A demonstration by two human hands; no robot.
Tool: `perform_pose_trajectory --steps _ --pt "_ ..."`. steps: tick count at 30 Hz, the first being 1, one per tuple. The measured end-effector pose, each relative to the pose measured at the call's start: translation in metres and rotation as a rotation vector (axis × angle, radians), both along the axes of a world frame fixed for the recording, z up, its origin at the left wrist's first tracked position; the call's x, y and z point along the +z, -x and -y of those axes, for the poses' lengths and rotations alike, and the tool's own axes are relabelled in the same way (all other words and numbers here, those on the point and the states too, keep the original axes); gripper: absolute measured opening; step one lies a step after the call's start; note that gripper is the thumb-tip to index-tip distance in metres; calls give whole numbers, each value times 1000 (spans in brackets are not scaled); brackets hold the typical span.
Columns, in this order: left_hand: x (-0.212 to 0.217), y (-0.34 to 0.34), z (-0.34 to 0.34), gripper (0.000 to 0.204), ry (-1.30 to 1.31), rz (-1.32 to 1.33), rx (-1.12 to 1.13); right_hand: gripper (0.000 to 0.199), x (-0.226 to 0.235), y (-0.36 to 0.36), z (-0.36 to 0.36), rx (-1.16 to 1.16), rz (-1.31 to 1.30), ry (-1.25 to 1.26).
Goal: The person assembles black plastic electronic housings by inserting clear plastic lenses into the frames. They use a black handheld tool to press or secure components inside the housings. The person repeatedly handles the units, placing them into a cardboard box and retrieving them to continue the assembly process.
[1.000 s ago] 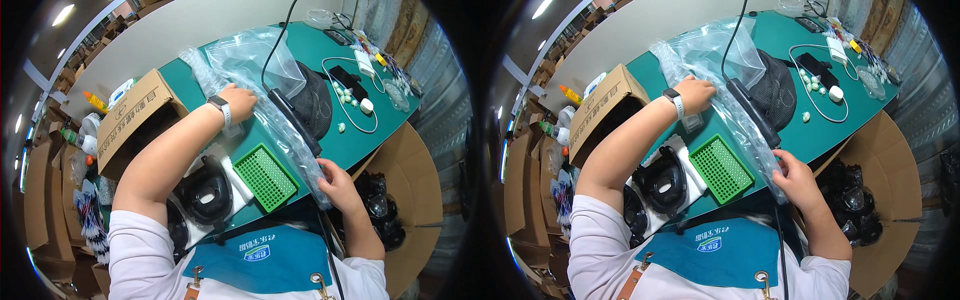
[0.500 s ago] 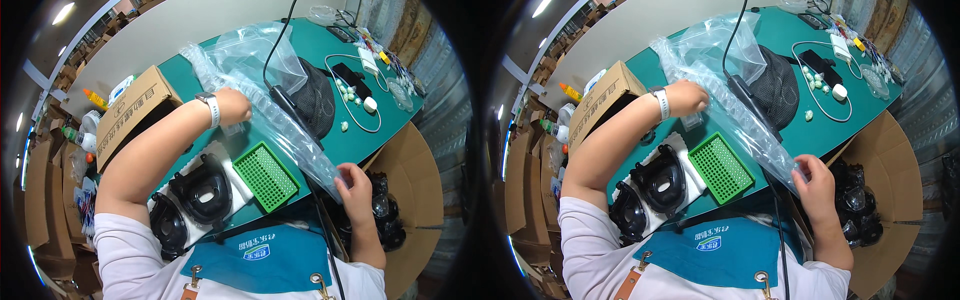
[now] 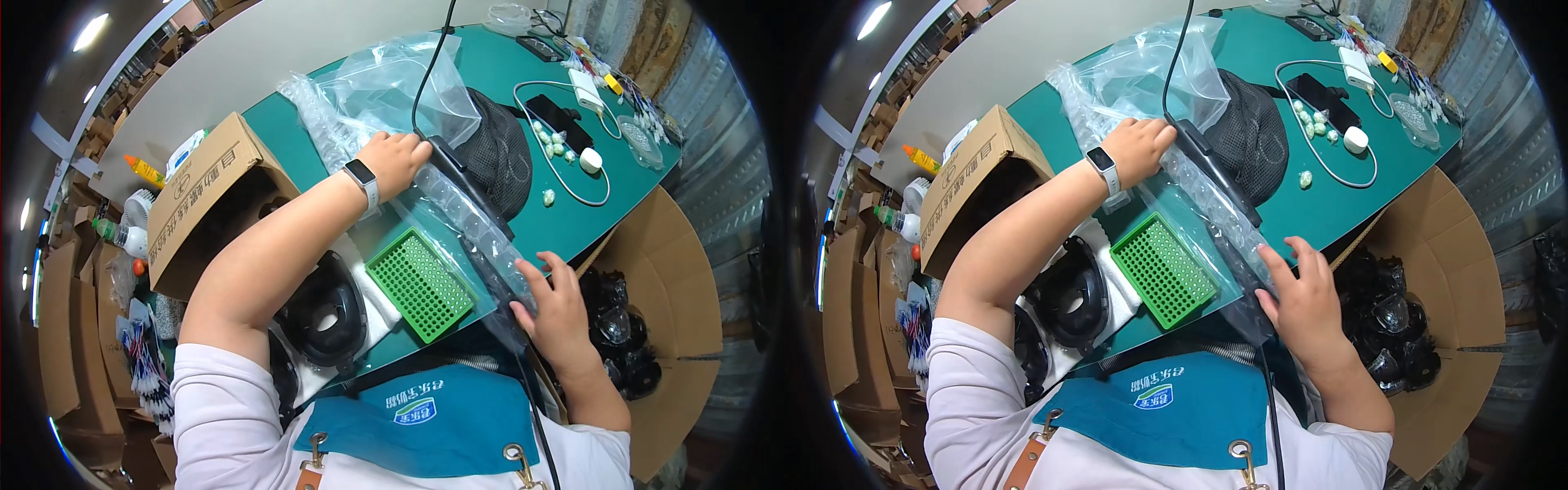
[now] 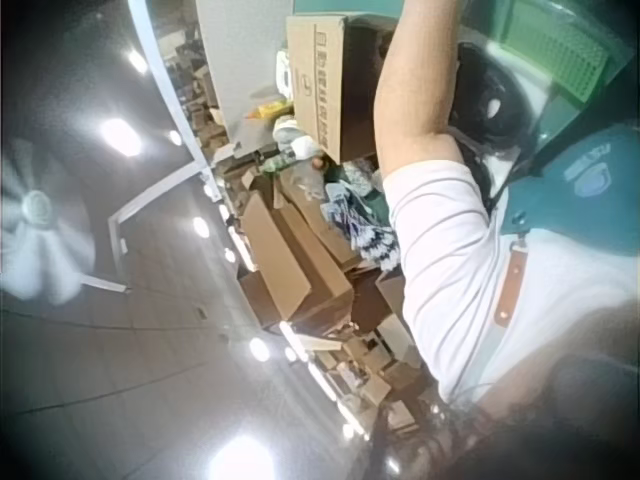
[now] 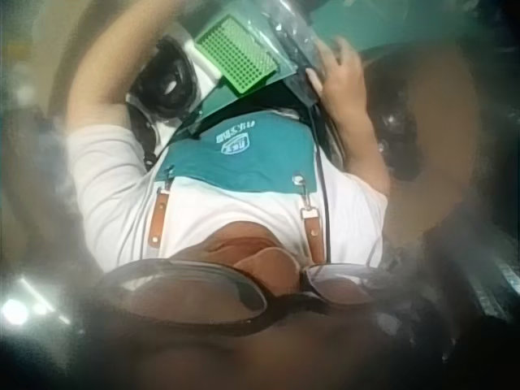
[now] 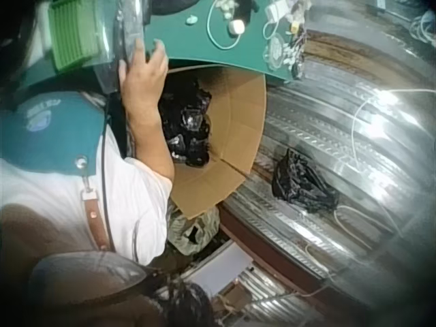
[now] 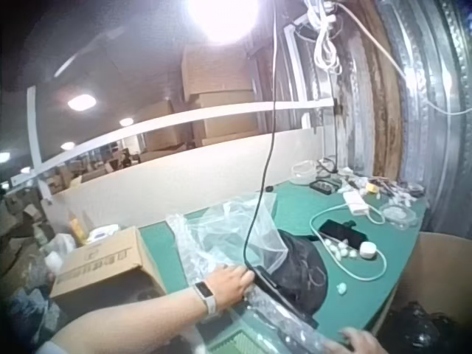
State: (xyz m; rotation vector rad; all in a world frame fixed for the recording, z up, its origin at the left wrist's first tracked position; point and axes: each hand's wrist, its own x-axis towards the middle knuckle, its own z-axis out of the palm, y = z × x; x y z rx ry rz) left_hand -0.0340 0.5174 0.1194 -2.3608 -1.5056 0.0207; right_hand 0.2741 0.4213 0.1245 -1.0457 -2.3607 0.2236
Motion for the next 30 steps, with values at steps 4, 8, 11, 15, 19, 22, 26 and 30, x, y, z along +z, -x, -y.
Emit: perform_pose_trajectory --steps 4,8,11,15,19,22,26,30 --pt "3 8 -5 51 -4 38 -11 57 -5 -3 -4 14 173 160" --pt "14 13 5 55 -52 100 -132 57 23 -14 -13 30 -217 744" --pt "24 17 2 51 16 200 -204 56 11 -35 -27 179 -872 1294" --pt "35 3 7 41 129 349 -182 64 -8 -46 -29 182 -1127 1541" --pt "33 -6 14 42 209 249 -280 62 -9 -47 -26 177 -1142 1552" --pt "31 -12 19 37 264 102 -282 60 -5 -48 -26 155 -1164 1597" --pt "27 -10 10 22 278 245 -265 59 -4 -50 -25 187 -1039 1508" --pt "41 -14 11 20 291 347 -258 62 10 -52 -18 180 -645 1171"
